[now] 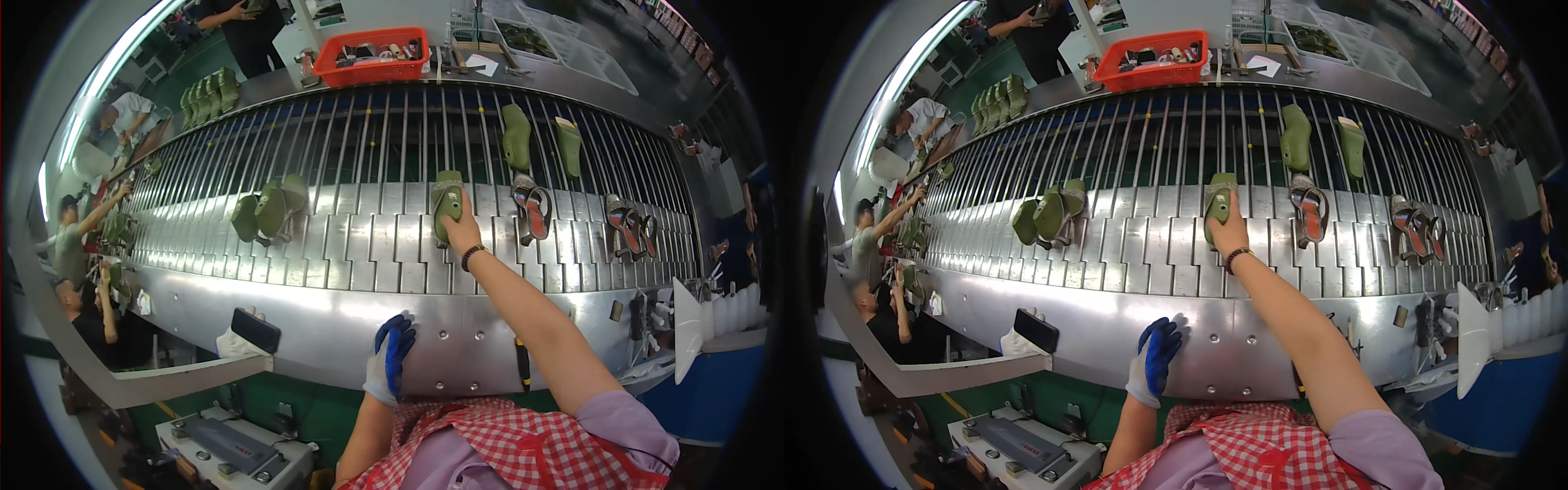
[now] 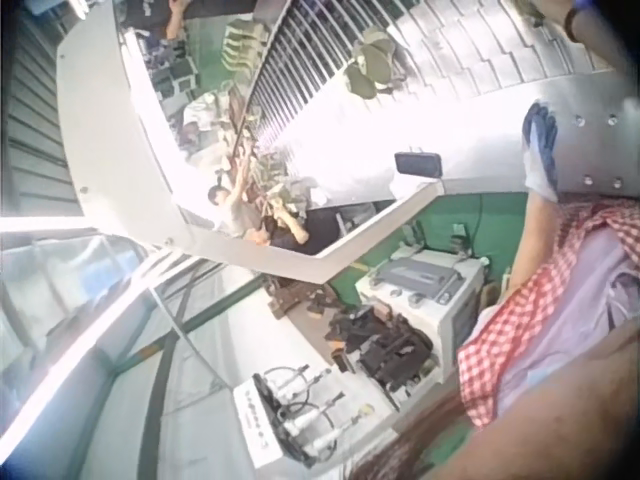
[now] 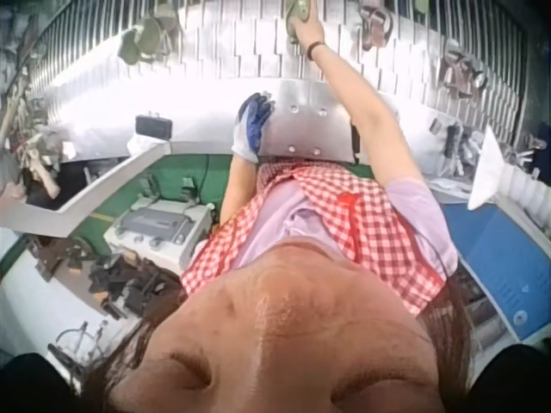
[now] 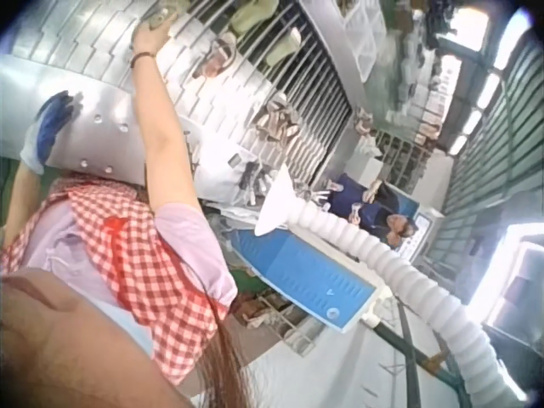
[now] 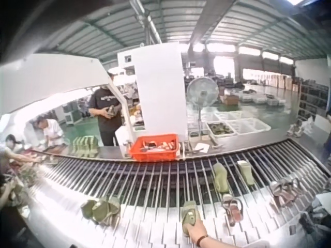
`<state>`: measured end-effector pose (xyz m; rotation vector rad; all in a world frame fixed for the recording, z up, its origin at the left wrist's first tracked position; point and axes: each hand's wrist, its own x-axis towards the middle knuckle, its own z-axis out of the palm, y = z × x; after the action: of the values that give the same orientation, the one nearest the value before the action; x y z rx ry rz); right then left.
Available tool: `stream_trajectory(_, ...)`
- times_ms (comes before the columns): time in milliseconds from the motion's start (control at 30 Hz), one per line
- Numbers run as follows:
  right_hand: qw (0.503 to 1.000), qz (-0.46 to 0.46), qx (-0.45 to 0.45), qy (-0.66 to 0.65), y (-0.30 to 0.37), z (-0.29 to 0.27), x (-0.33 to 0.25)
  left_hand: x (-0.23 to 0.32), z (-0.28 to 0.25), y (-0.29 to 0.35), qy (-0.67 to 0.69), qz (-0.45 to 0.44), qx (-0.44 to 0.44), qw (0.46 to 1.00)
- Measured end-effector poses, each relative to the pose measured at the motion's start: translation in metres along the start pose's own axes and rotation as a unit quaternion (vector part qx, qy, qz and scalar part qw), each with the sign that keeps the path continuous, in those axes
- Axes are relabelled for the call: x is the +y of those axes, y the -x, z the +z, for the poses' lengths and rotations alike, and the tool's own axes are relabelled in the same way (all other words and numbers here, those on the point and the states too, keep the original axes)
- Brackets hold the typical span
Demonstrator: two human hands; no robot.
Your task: The person assembles green high-heeled shoes on a factory conveyor belt. They pick up shoe components, attach a silver metallic strap to the heel, and use a screwdriver to tighten the strap. The person handles the shoes one at a time, inspecting the fit before placing them back on the line.
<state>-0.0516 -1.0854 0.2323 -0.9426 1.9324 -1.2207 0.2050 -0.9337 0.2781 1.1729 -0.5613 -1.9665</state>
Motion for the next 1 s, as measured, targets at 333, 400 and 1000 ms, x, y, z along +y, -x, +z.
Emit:
stream_trajectory(333,0.956,-0.058,-0.155,-0.243,0.142,-0.070,-0.068,0.008,0.028,-0.051,-0.005,0.085,-0.076,0.993)
stream_trajectory(400,0.961,-0.154,-0.188,-0.136,0.180,-0.084,-0.088,0.034,0.054,-0.044,0.090,-0.004,-0.163,0.983)
stream_trajectory(1000,0.850,-0.496,-0.074,0.162,0.247,-0.156,-0.153,0.059,0.115,0.036,0.135,0.185,-0.095,0.969)
